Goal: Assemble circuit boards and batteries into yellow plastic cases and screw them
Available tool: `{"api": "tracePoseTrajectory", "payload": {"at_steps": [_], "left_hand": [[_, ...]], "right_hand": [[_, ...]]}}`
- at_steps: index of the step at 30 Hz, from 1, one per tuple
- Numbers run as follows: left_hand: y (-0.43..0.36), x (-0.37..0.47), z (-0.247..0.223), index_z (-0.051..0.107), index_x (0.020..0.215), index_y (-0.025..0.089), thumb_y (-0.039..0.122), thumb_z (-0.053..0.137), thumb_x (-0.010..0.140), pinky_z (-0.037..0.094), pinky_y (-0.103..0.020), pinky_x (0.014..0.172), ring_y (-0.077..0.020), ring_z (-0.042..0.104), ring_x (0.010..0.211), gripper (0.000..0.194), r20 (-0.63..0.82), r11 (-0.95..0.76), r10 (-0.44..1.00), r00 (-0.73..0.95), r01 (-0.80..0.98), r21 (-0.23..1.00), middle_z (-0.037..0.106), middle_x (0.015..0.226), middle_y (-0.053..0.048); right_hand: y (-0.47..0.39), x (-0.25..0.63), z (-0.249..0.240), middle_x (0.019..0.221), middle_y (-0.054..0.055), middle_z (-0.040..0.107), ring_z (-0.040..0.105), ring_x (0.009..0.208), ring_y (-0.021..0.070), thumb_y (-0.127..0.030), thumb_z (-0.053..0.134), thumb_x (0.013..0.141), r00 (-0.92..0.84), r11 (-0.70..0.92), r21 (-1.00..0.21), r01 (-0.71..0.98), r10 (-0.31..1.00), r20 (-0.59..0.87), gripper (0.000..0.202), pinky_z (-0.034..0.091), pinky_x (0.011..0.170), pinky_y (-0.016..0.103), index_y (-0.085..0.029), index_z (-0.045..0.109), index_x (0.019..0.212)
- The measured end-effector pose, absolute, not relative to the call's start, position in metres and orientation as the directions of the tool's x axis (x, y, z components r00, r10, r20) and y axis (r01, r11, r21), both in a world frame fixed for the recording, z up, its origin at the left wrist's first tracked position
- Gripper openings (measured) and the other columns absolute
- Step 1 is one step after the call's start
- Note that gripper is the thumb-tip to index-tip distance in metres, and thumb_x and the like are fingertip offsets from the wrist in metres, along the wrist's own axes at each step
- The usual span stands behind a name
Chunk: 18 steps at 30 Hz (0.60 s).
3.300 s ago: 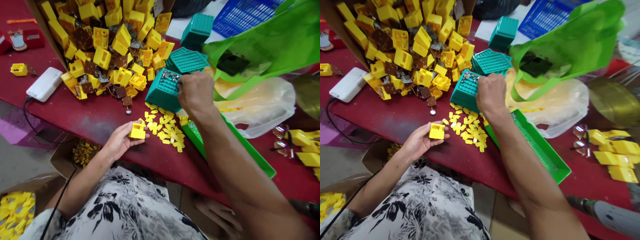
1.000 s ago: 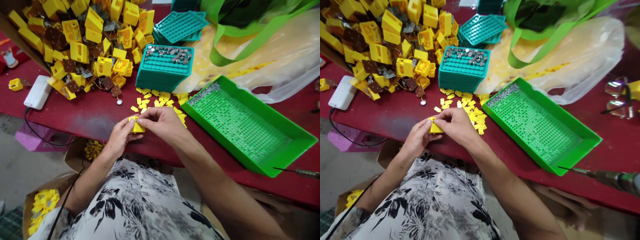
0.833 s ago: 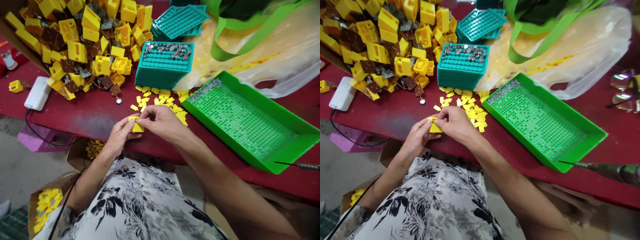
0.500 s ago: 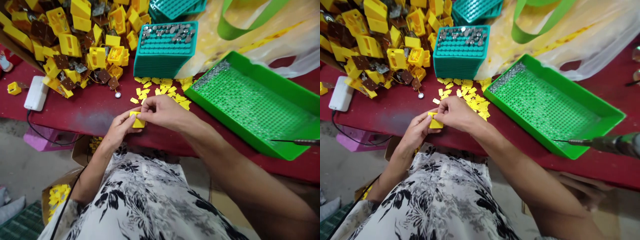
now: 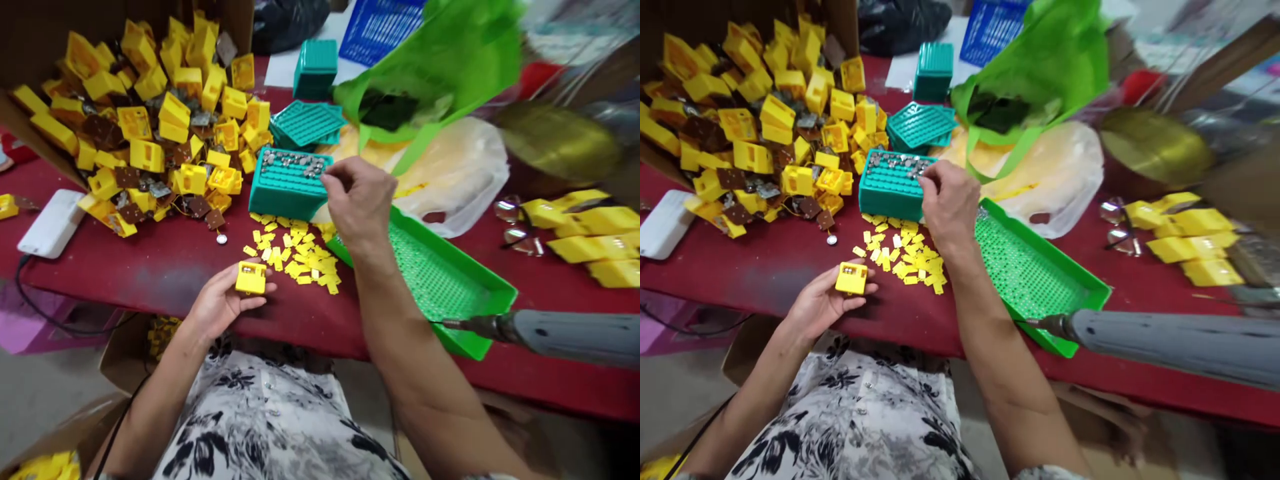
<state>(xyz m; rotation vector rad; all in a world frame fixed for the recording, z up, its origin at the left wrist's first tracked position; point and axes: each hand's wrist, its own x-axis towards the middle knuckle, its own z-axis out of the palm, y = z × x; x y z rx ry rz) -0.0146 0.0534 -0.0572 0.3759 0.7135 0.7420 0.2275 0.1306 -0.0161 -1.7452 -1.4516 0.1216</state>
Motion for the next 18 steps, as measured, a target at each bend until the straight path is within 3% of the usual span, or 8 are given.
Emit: {"api": "tracePoseTrajectory", "payload": {"at_steps": [5,10,13,18], "left_hand": [[0.054,-0.016,-0.063,0.068,0.117,0.011,0.025,0.061,0.095,0.066,-0.03,0.072,-0.028,0.078,0.096,0.027,-0.424,0.669,0.74,0.521,-0.508,0.542,0.077,0.11,-0.015],[0.052,-0.014,-0.063,0.069,0.114,0.013,0.026,0.062,0.094,0.066,-0.03,0.072,-0.0271,0.078,0.093,0.025,-0.419,0.657,0.751,0.51,-0.522,0.544,0.077,0.109,-0.013],[0.051,-0.012,-0.064,0.071,0.113,0.013,0.025,0.063,0.093,0.065,-0.031,0.073,-0.0267,0.078,0.094,0.025,-0.41,0.646,0.761,0.503,-0.528,0.551,0.077,0.108,-0.012],[0.047,-0.007,-0.065,0.072,0.11,0.013,0.025,0.065,0.091,0.062,-0.033,0.078,-0.0247,0.076,0.095,0.024,-0.418,0.599,0.801,0.429,-0.542,0.59,0.076,0.108,-0.014]], "right_hand": [[0.156,0.23,-0.022,0.096,0.011,0.064,0.059,0.095,0.0274,-0.02,0.06,0.087,0.243,0.0,-0.496,0.868,0.871,0.426,0.012,0.047,0.094,0.047,-0.02,0.072,0.087],[0.177,0.227,-0.03,0.085,0.012,0.061,0.055,0.09,0.0256,-0.016,0.063,0.081,0.218,-0.021,-0.404,0.914,0.868,0.447,0.011,0.047,0.093,0.049,-0.015,0.073,0.077],[0.186,0.231,-0.027,0.081,0.011,0.06,0.054,0.087,0.0238,-0.013,0.061,0.08,0.208,-0.012,-0.418,0.908,0.881,0.425,0.012,0.047,0.091,0.048,-0.015,0.071,0.074],[0.155,0.218,-0.012,0.078,0.008,0.061,0.056,0.086,0.0216,-0.015,0.063,0.079,0.256,0.009,-0.557,0.83,0.882,0.396,0.007,0.046,0.092,0.046,-0.016,0.066,0.072]]}}
